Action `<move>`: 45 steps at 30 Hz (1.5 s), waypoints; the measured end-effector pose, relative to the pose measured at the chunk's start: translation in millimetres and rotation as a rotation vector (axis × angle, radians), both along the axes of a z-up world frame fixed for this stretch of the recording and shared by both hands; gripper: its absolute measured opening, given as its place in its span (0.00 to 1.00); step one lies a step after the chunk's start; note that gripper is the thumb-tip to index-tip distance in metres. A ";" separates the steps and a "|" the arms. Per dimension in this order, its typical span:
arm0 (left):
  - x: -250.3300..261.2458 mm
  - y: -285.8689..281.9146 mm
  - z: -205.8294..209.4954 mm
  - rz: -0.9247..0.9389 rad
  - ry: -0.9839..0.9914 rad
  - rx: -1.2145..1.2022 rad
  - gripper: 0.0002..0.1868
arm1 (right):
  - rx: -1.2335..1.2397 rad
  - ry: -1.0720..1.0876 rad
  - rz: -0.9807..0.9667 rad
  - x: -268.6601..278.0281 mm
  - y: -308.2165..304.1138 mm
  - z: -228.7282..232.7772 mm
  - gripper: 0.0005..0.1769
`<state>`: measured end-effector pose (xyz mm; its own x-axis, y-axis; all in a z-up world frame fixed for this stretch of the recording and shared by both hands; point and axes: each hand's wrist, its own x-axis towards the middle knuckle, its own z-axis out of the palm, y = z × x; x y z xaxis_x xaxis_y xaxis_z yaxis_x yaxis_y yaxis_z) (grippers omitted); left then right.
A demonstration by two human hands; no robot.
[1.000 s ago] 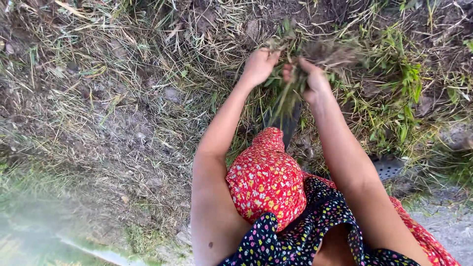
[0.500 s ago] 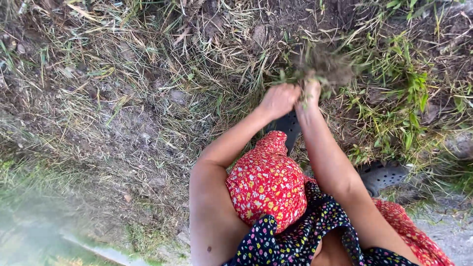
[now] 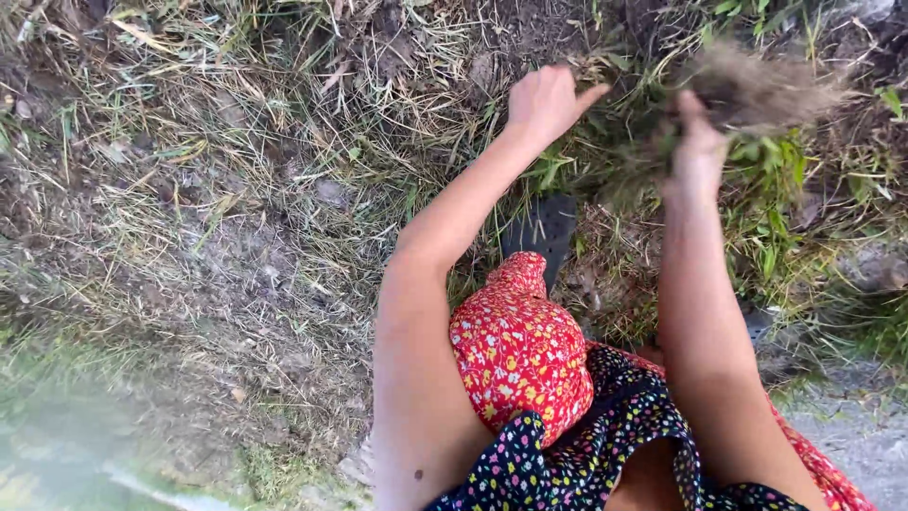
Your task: Pulling weeds from the ground by hand.
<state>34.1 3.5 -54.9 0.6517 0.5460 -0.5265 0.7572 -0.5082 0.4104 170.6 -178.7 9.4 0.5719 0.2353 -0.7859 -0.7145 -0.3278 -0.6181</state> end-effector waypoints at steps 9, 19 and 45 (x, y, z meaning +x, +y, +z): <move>-25.0 -12.0 -37.1 0.258 -0.130 -0.156 0.07 | -0.132 0.371 0.277 -44.2 89.9 -34.4 0.19; -48.4 -45.7 -34.6 -0.302 -0.524 0.119 0.07 | 0.108 0.203 0.248 -75.8 -3.9 -159.3 0.18; -150.8 -66.8 -23.2 0.062 0.368 -0.375 0.17 | 0.121 -0.132 0.748 -30.5 1.8 -83.9 0.17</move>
